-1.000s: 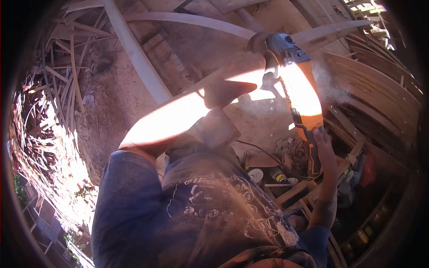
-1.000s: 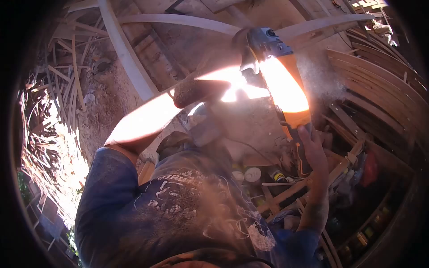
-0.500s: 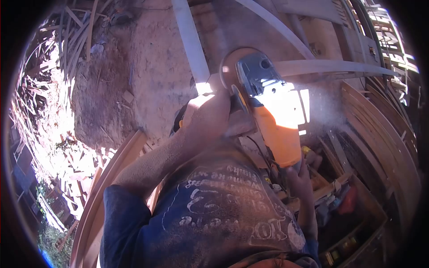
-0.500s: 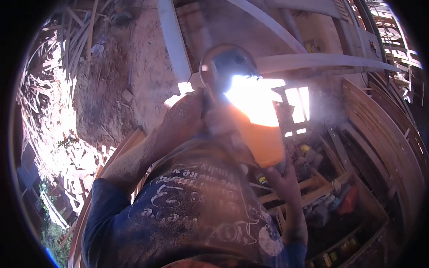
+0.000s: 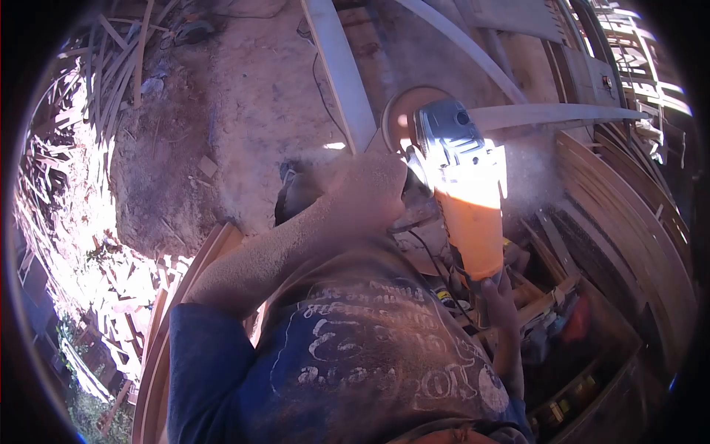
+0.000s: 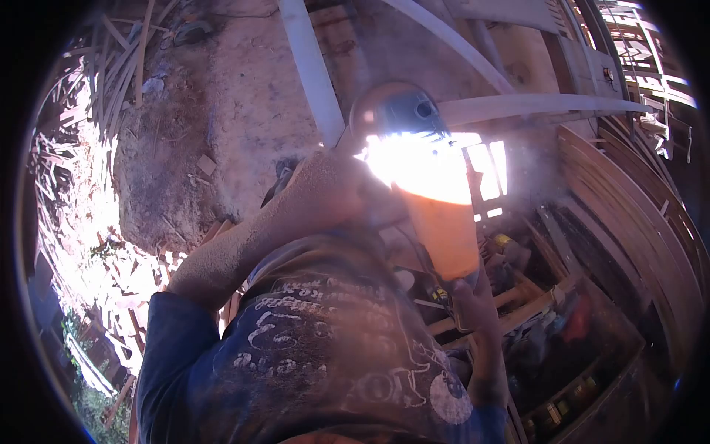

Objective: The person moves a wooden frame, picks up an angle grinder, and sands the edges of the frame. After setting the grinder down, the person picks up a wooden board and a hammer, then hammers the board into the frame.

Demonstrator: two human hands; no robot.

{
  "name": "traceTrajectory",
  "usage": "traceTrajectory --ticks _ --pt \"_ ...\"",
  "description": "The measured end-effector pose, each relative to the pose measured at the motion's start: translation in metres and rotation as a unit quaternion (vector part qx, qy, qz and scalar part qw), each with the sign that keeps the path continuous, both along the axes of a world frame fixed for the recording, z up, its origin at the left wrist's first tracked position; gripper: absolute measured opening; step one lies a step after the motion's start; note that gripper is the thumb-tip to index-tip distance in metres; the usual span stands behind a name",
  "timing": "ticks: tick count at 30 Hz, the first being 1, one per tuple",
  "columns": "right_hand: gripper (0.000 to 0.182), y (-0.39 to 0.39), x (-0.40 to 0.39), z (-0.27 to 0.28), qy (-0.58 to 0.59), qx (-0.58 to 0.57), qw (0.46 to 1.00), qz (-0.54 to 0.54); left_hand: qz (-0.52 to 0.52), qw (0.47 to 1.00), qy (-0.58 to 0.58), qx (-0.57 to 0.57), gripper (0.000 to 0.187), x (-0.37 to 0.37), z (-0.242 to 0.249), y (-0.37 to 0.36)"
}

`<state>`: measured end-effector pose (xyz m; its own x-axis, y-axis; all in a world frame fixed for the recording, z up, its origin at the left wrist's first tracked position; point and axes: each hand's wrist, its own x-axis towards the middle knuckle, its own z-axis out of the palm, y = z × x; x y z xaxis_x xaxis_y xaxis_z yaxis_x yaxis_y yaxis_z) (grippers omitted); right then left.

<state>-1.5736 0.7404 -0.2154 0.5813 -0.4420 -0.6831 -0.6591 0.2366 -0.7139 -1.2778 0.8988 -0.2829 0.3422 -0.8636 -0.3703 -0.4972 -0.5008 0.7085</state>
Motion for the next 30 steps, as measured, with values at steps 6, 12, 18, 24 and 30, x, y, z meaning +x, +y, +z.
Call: traceTrajectory --ticks 6,12,18,24,30 --pt "0.067 0.072 0.0 -0.031 -0.078 -0.06 0.995 -0.018 0.009 0.988 0.108 -0.111 0.022 0.01 -0.053 0.055" --pt "0.069 0.198 0.068 -0.023 -0.095 -0.122 0.988 0.003 -0.022 0.994 0.108 0.022 0.029 0.099 0.057 0.161" --pt "0.087 0.274 0.178 -0.042 -0.058 -0.161 0.983 0.064 0.109 0.994 -0.007 0.014 0.023 0.188 0.039 0.265" --pt "0.079 0.288 0.284 -0.062 -0.031 -0.137 0.98 0.137 0.172 0.984 -0.01 0.044 0.024 0.268 0.026 0.325" --pt "0.089 0.268 0.436 -0.1 -0.067 -0.136 0.967 0.206 0.25 0.966 -0.038 0.06 0.028 0.387 0.014 0.345"
